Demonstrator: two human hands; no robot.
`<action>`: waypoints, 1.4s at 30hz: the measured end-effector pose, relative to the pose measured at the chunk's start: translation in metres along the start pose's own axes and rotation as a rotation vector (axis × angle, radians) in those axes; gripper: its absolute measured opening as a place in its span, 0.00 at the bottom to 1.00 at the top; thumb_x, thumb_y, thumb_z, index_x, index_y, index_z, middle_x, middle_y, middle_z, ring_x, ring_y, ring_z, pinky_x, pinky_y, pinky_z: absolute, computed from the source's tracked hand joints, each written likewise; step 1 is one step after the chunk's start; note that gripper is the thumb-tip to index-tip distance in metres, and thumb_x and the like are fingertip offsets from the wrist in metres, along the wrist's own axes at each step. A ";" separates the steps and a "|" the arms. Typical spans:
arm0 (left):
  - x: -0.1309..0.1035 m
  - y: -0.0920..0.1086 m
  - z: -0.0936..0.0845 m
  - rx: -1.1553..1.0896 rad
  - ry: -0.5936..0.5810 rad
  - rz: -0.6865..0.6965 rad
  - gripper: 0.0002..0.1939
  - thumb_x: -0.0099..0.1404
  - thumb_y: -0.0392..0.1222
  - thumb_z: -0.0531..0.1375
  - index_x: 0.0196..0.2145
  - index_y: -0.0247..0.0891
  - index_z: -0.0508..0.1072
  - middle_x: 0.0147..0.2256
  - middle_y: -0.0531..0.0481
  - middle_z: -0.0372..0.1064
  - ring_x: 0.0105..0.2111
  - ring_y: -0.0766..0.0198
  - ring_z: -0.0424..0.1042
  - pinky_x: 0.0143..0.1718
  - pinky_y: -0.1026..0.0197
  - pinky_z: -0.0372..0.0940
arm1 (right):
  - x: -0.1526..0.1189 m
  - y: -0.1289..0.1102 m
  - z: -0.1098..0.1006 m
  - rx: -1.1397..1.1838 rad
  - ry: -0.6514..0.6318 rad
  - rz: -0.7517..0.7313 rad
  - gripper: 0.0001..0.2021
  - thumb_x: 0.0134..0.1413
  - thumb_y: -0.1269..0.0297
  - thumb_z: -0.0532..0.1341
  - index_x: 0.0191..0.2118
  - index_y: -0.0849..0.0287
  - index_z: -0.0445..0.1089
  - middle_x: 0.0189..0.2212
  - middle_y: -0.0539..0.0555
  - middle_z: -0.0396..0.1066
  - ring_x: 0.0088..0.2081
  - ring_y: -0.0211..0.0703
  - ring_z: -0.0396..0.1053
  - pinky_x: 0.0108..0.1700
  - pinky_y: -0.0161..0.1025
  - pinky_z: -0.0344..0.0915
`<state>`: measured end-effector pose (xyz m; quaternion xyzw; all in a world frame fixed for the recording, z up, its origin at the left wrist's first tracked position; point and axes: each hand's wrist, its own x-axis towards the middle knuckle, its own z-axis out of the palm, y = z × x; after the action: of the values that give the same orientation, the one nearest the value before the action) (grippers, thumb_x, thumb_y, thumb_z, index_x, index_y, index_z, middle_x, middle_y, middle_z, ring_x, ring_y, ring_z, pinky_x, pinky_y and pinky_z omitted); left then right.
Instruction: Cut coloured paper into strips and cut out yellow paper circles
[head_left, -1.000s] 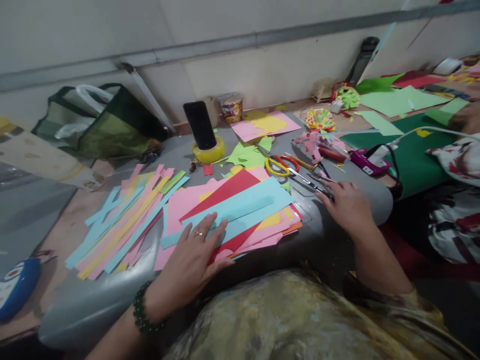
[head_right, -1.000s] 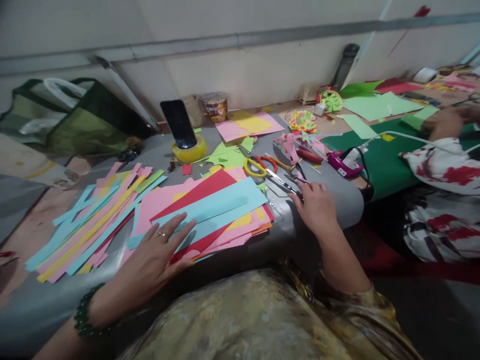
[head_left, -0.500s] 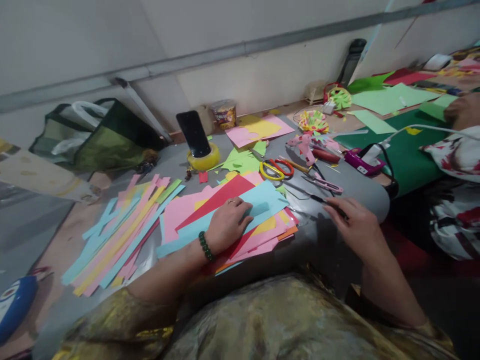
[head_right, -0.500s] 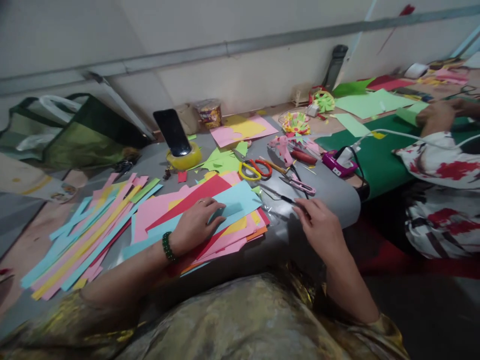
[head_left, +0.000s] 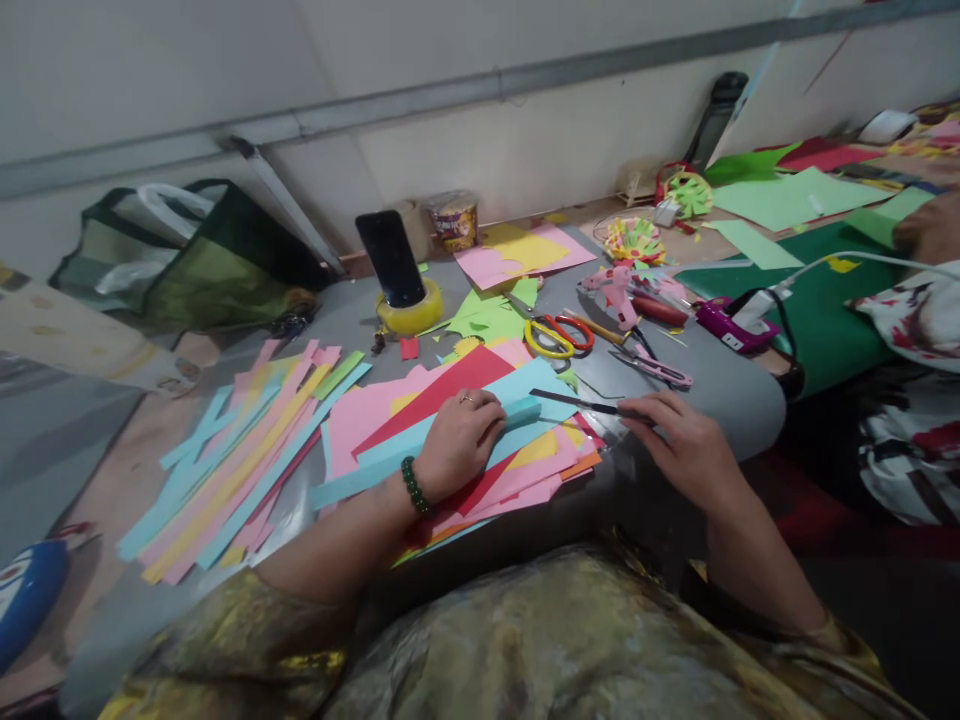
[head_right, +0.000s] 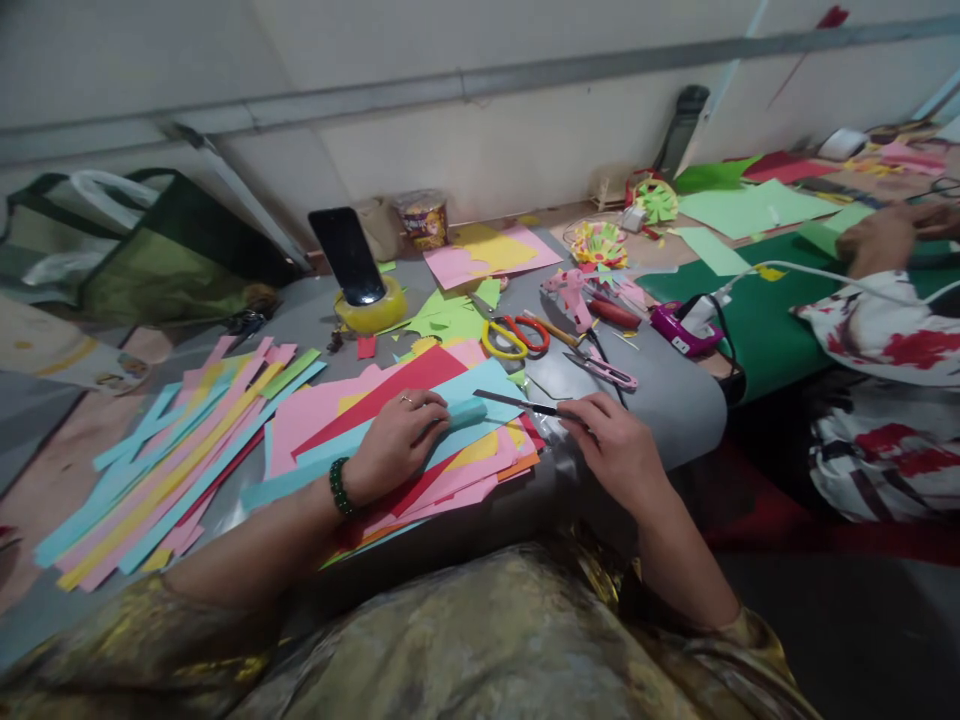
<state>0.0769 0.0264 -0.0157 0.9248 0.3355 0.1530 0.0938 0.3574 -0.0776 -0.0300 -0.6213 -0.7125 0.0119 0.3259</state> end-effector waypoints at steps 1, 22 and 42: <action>0.001 -0.001 0.000 -0.005 -0.011 -0.004 0.14 0.73 0.39 0.50 0.38 0.39 0.76 0.42 0.43 0.74 0.41 0.55 0.72 0.45 0.51 0.68 | 0.001 0.000 0.000 -0.006 0.008 -0.007 0.13 0.68 0.61 0.53 0.43 0.53 0.76 0.38 0.58 0.75 0.39 0.50 0.75 0.38 0.42 0.71; 0.001 -0.005 0.010 -0.077 -0.149 -0.039 0.23 0.75 0.46 0.47 0.65 0.45 0.63 0.66 0.38 0.58 0.66 0.48 0.57 0.63 0.39 0.57 | 0.009 0.006 0.000 0.003 -0.136 -0.122 0.12 0.68 0.62 0.54 0.46 0.52 0.75 0.37 0.56 0.74 0.36 0.45 0.75 0.35 0.38 0.69; 0.008 0.016 -0.002 0.099 -0.471 -0.076 0.37 0.72 0.65 0.48 0.72 0.48 0.49 0.73 0.38 0.34 0.72 0.40 0.37 0.66 0.27 0.42 | 0.002 0.002 0.001 0.177 -0.197 -0.116 0.17 0.70 0.60 0.52 0.47 0.54 0.78 0.31 0.55 0.70 0.31 0.43 0.72 0.33 0.38 0.70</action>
<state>0.0914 0.0194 -0.0078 0.9252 0.3459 -0.0869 0.1297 0.3582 -0.0749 -0.0304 -0.5438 -0.7718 0.1168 0.3082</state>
